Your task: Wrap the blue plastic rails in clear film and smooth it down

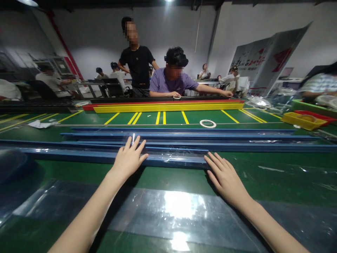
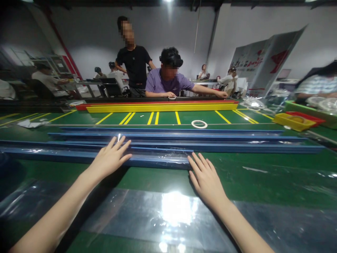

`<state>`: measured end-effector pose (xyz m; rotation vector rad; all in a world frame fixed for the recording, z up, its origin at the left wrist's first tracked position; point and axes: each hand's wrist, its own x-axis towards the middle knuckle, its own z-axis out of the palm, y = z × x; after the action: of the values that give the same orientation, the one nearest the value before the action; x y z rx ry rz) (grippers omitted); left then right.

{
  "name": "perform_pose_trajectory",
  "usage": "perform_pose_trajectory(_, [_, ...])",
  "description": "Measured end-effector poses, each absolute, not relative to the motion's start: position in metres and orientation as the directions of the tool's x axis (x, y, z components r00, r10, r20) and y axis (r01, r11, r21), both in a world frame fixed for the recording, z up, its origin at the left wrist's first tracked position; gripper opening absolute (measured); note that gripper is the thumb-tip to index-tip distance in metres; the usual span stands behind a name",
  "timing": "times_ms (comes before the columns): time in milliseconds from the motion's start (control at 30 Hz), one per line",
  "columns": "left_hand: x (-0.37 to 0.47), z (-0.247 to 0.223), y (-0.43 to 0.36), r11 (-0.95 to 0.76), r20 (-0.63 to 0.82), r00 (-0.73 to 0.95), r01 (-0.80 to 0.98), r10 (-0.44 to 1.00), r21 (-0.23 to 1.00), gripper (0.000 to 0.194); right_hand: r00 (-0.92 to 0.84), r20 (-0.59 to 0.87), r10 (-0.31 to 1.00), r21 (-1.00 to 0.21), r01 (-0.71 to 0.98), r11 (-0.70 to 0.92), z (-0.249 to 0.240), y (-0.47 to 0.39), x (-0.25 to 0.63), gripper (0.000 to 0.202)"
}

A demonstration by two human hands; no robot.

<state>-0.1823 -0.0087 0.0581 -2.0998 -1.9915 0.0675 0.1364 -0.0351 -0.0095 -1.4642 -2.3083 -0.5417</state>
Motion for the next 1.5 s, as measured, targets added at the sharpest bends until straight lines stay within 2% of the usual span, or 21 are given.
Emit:
perform_pose_trajectory(100, [-0.184,0.052,-0.005,-0.052,-0.014,0.051,0.993,0.999,-0.105,0.050,-0.401,0.492,0.773,0.121,0.911,0.395,-0.010,-0.034,0.137,0.047])
perform_pose_trajectory(233, [-0.186,0.049,-0.003,-0.046,-0.060,0.045,0.999,0.997,-0.017,0.052,-0.402,0.499,0.768,0.105,0.907,0.407,-0.011,-0.034,0.137,0.048])
perform_pose_trajectory(433, [-0.187,0.054,-0.004,-0.016,-0.083,0.017,1.000,0.996,0.020,0.053,-0.376,0.568,0.732,0.091,0.913,0.398,-0.007,-0.035,0.137,0.046])
perform_pose_trajectory(600, [-0.194,0.059,-0.005,0.083,-0.082,-0.086,0.996,0.993,-0.036,0.054,-0.305,0.651,0.695,0.042,0.929,0.368,0.001,-0.038,0.137,0.027])
perform_pose_trajectory(700, [-0.193,0.060,-0.006,0.100,0.018,-0.098,0.987,0.995,-0.129,0.054,-0.304,0.646,0.701,0.015,0.922,0.386,0.002,-0.039,0.136,0.023])
perform_pose_trajectory(767, [-0.187,0.059,-0.008,0.045,0.124,-0.024,0.985,0.992,-0.165,0.050,-0.324,0.635,0.701,0.005,0.910,0.415,0.002,-0.039,0.136,0.027])
perform_pose_trajectory(833, [-0.176,0.057,-0.010,-0.085,0.208,0.115,0.985,0.971,-0.147,0.044,-0.368,0.613,0.699,0.011,0.889,0.458,0.000,-0.039,0.135,0.032])
perform_pose_trajectory(933, [-0.151,0.049,-0.018,-0.383,0.272,0.395,0.918,0.877,-0.097,0.037,-0.475,0.543,0.693,0.060,0.845,0.532,-0.001,-0.039,0.135,0.044])
perform_pose_trajectory(1100, [-0.115,0.030,-0.035,-0.650,0.315,0.651,0.750,0.690,-0.123,0.044,-0.572,0.464,0.676,0.116,0.796,0.594,0.000,-0.039,0.133,0.053])
perform_pose_trajectory(1267, [-0.112,0.013,-0.035,-0.633,0.394,0.644,0.753,0.655,-0.179,0.043,-0.481,0.583,0.654,0.101,0.842,0.529,0.003,-0.041,0.133,0.042])
perform_pose_trajectory(1367, [-0.113,0.008,-0.034,-0.541,0.472,0.550,0.824,0.689,-0.169,0.040,-0.390,0.641,0.661,0.049,0.881,0.471,0.006,-0.042,0.133,0.032])
perform_pose_trajectory(1500, [-0.110,0.006,-0.036,-0.439,0.539,0.438,0.888,0.719,-0.137,0.036,-0.335,0.641,0.691,-0.005,0.898,0.440,0.007,-0.043,0.132,0.026])
